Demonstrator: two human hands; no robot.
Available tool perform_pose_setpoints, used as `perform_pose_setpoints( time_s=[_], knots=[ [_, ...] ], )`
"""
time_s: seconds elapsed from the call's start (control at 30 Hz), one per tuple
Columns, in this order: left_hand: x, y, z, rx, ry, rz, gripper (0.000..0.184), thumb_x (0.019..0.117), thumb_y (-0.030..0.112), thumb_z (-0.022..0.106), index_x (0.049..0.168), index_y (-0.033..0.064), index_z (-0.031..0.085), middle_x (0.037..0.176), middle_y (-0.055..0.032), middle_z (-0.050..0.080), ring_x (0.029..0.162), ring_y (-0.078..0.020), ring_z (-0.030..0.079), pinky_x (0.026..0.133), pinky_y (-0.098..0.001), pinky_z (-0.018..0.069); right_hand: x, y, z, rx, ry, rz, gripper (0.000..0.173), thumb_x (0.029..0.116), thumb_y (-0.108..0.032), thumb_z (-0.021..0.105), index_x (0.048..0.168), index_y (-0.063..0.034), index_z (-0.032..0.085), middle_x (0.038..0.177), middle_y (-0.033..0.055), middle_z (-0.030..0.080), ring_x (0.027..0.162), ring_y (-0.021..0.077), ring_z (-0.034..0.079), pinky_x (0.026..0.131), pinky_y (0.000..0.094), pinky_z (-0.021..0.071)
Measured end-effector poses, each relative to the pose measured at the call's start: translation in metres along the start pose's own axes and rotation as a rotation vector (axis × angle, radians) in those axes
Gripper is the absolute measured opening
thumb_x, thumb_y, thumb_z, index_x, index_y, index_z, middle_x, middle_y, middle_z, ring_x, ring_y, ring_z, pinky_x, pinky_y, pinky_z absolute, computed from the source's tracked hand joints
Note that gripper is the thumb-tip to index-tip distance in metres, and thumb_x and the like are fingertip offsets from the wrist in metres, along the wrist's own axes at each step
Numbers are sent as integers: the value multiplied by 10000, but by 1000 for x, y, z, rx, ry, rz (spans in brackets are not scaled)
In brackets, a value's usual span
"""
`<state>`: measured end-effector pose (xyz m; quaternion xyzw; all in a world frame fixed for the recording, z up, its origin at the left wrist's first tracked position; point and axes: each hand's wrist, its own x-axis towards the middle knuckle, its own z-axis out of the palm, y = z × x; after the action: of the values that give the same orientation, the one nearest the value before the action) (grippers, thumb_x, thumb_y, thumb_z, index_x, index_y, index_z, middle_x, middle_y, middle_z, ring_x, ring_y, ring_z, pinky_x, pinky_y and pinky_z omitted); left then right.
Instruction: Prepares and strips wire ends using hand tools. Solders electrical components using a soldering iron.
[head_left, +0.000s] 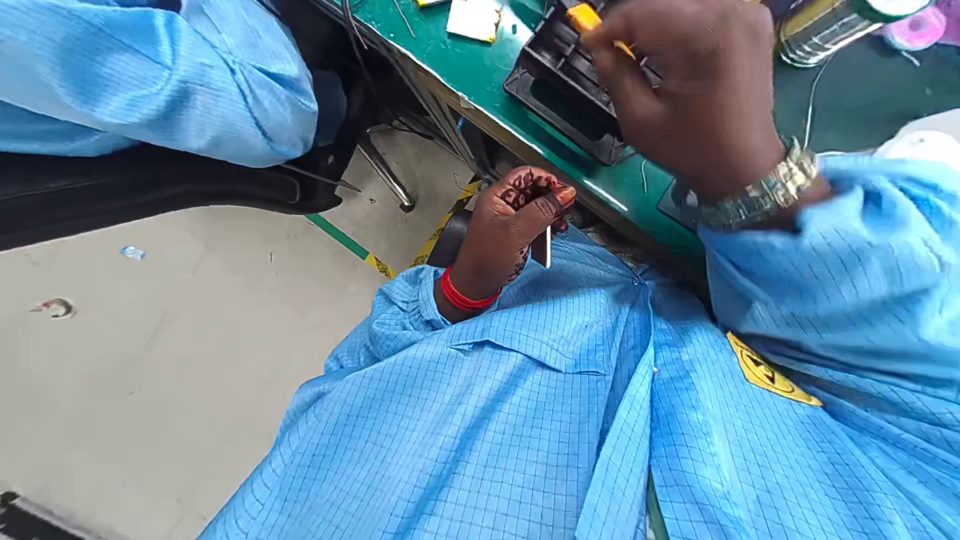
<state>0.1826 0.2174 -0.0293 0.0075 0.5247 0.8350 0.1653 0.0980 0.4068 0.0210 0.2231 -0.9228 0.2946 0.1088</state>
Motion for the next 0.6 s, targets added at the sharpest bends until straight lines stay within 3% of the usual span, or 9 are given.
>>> perform_pose_setpoints(
  time_s=[0.1,0.17,0.3,0.47,0.6],
  knots=[
    [2,-3,8,102,-90,15,136,974,-16,585,979,100,656,793,54,669,661,-8,633,620,-170,560,-66,-9,-15,248,49,-78,206,973,-70,562,1017,26,738,937,138,740,871,160,705,808,331,575],
    [3,-6,15,158,-176,8,128,970,-24,593,981,88,655,792,55,668,664,-6,629,618,-169,555,-103,-9,-19,372,38,-33,208,953,-87,595,1035,42,736,950,99,734,887,77,682,830,241,561],
    [8,-14,39,202,-345,-38,102,941,-58,587,951,30,635,771,55,650,676,5,616,634,-170,545,-152,-2,-23,466,71,44,298,983,-178,669,1194,28,712,1066,72,739,982,57,686,915,246,569],
    [10,-25,70,93,-471,-159,99,944,-79,574,919,0,627,778,51,640,696,9,610,669,-171,536,-185,11,-29,454,184,101,157,999,-173,667,1014,-47,759,999,38,752,981,54,692,908,239,562],
    [14,-33,86,73,-513,-216,90,958,-76,568,925,-4,610,794,42,629,708,0,610,681,-180,539,-201,14,-34,333,208,155,230,1032,-196,609,977,-6,727,946,88,732,942,38,663,873,178,513]
  ],
)
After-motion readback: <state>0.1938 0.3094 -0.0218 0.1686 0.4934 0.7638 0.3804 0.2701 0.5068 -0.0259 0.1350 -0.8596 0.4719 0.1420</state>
